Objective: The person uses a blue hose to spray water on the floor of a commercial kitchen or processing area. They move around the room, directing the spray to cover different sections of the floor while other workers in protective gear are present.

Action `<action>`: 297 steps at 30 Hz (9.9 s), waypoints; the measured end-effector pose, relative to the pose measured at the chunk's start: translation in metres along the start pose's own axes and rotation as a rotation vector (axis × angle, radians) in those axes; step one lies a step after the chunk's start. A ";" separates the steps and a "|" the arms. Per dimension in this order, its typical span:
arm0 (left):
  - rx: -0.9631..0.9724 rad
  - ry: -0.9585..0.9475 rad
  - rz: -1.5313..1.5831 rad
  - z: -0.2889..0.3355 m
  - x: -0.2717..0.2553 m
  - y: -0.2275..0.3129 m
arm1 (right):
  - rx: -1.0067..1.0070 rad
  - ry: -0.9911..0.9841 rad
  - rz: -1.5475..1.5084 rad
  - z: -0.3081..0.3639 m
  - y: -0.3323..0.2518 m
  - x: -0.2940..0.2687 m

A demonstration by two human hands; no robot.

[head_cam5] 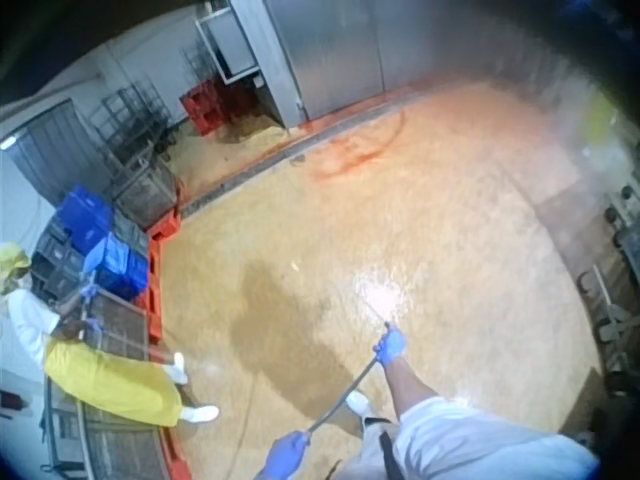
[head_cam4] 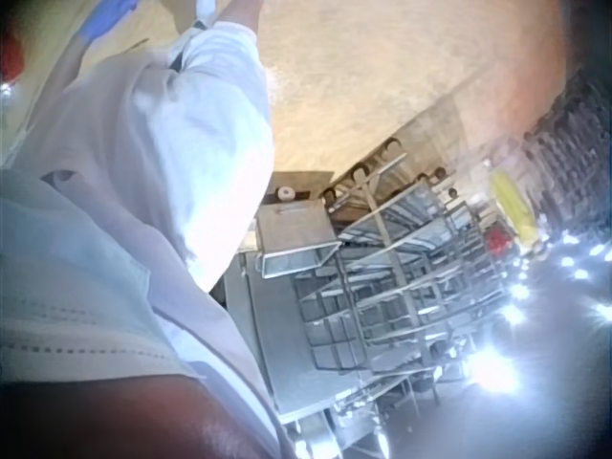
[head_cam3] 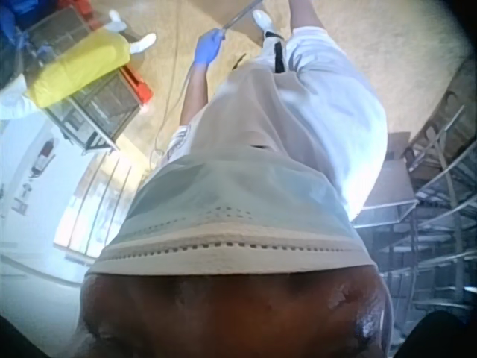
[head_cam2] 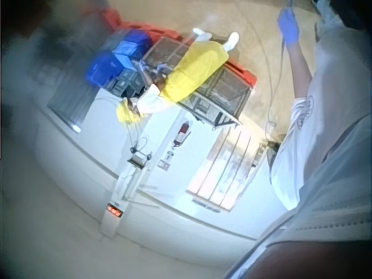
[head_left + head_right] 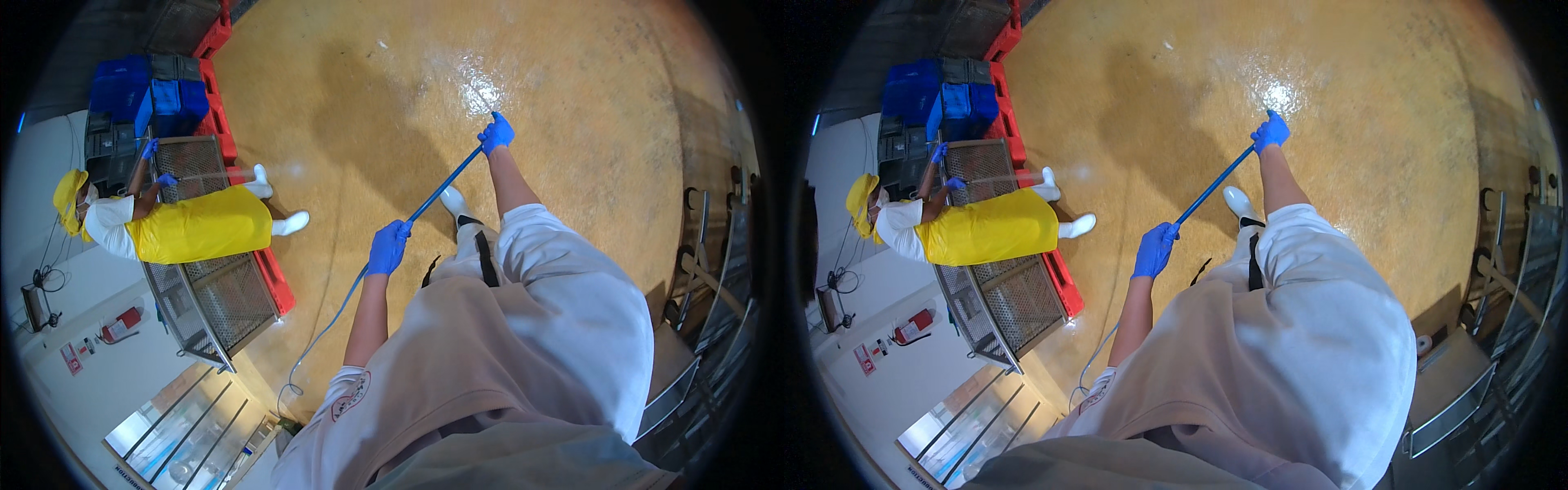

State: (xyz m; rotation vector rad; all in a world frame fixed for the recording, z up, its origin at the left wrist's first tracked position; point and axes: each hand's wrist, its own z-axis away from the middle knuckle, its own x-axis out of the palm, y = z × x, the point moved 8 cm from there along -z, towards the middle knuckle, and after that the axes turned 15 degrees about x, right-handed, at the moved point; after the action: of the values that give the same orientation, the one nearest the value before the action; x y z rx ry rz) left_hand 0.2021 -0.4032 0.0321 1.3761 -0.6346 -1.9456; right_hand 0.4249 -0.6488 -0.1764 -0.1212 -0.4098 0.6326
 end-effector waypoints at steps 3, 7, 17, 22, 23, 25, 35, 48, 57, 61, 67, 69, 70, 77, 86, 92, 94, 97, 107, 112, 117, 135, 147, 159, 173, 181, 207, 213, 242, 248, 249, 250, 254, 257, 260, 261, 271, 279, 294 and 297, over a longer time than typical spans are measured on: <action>0.008 0.007 0.010 0.024 0.015 -0.007 | 0.003 -0.009 0.002 0.022 0.000 -0.026; -0.006 -0.028 0.012 0.054 0.042 0.008 | -0.013 -0.022 0.046 0.041 -0.011 -0.065; 0.002 0.011 0.039 0.095 0.091 0.041 | -0.046 -0.069 0.086 0.074 -0.046 -0.088; 0.037 0.072 0.031 0.104 0.095 0.054 | -0.005 -0.056 0.052 0.071 -0.044 -0.107; 0.034 0.078 0.026 0.104 0.099 0.055 | -0.005 -0.047 0.045 0.068 -0.045 -0.105; 0.016 0.089 0.021 0.098 0.102 0.064 | -0.002 -0.099 0.048 0.060 -0.053 -0.089; 0.057 0.305 0.106 0.054 0.111 0.103 | -0.253 -0.094 0.382 0.055 -0.123 -0.014; 0.254 -0.003 0.130 -0.066 0.186 0.194 | -0.334 0.091 0.271 0.021 -0.316 -0.124; 0.196 -0.039 0.199 -0.069 0.184 0.218 | -0.274 0.345 1.507 -0.033 -0.301 -0.149; -0.025 -0.151 0.160 -0.053 0.184 0.190 | 0.125 0.554 1.180 -0.036 -0.235 -0.218; -0.177 -0.208 0.170 -0.025 0.198 0.164 | 0.250 0.565 1.597 -0.050 -0.177 -0.263; -0.182 -0.237 0.133 -0.023 0.204 0.157 | 0.278 0.613 1.626 -0.039 -0.171 -0.264; -0.180 -0.229 0.148 -0.024 0.204 0.158 | 0.279 0.642 1.638 -0.039 -0.173 -0.266; -0.159 -0.184 0.138 -0.020 0.199 0.161 | 0.064 0.251 2.442 -0.055 -0.149 -0.246; -0.184 -0.150 0.096 0.007 0.184 0.146 | 0.199 0.328 1.895 -0.058 -0.115 -0.240; -0.322 -0.160 0.108 0.032 0.180 0.134 | 0.143 0.358 1.808 -0.062 -0.093 -0.232; -0.327 -0.135 0.129 0.038 0.180 0.131 | 0.042 0.367 1.817 -0.058 -0.092 -0.222; -0.334 -0.106 0.166 0.045 0.181 0.130 | -0.007 0.373 1.845 -0.054 -0.091 -0.210; -0.370 -0.057 0.247 0.065 0.185 0.116 | 0.331 0.280 2.099 -0.043 -0.060 -0.213; -0.420 -0.077 0.211 0.074 0.183 0.112 | 0.252 0.273 2.059 -0.036 -0.049 -0.204; -0.413 -0.015 0.247 0.082 0.184 0.102 | 0.085 0.185 2.151 -0.038 -0.034 -0.186; -0.536 0.154 0.547 0.106 0.242 0.047 | -0.032 -0.035 2.782 -0.076 0.063 -0.143; -0.532 0.134 0.566 0.120 0.253 0.033 | 0.097 -0.123 2.840 -0.082 0.088 -0.166; -0.483 0.080 0.548 0.096 0.242 0.032 | 0.038 0.044 2.660 -0.071 0.050 -0.148; -0.462 -0.060 0.408 0.069 0.231 0.041 | -0.120 0.240 2.343 -0.089 -0.008 -0.163; -0.449 -0.143 0.340 0.056 0.224 0.056 | 0.056 0.252 2.313 -0.086 -0.026 -0.197; 0.116 -0.112 0.224 0.015 0.262 0.148 | -0.228 0.490 1.855 -0.042 -0.186 -0.259; 0.148 -0.129 0.246 0.013 0.253 0.156 | -0.156 0.560 1.767 0.006 -0.224 -0.303; 0.468 -0.421 0.044 0.050 0.267 0.222 | 0.039 0.747 1.062 0.093 -0.203 -0.542; 0.314 -0.148 -0.055 0.052 0.226 0.119 | -0.157 0.702 1.846 0.059 -0.236 -0.576; 0.302 -0.092 -0.081 0.055 0.213 0.105 | -0.172 0.726 1.969 0.070 -0.236 -0.558; 0.288 -0.042 -0.106 0.059 0.201 0.093 | -0.184 0.749 2.093 0.091 -0.239 -0.535; 0.338 0.127 -0.092 0.087 0.170 0.114 | -0.362 0.776 2.363 0.078 -0.233 -0.522; 0.421 0.120 -0.071 0.093 0.165 0.136 | -0.407 0.769 2.230 0.036 -0.223 -0.557; 0.279 0.021 -0.058 0.094 0.165 0.131 | -0.304 0.537 2.360 0.026 -0.192 -0.565; 0.241 0.011 -0.066 0.097 0.166 0.124 | -0.309 0.553 2.326 0.027 -0.184 -0.560; 0.132 -0.094 -0.081 0.090 0.171 0.123 | 0.236 0.645 0.520 0.043 -0.114 -0.607; 0.135 -0.155 -0.107 0.085 0.173 0.120 | 0.236 0.723 0.574 0.060 -0.095 -0.627; 0.074 -0.041 -0.084 0.099 0.163 0.096 | 0.257 0.573 0.787 0.026 -0.098 -0.567; 0.049 -0.021 -0.054 0.106 0.160 0.085 | 0.255 0.606 0.800 0.027 -0.097 -0.561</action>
State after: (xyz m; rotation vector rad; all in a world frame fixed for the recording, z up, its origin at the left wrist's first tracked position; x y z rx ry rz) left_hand 0.0860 -0.5778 0.0272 1.4180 -0.6647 -2.0017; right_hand 0.0581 -1.0612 -0.3170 -0.2277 0.3391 1.3753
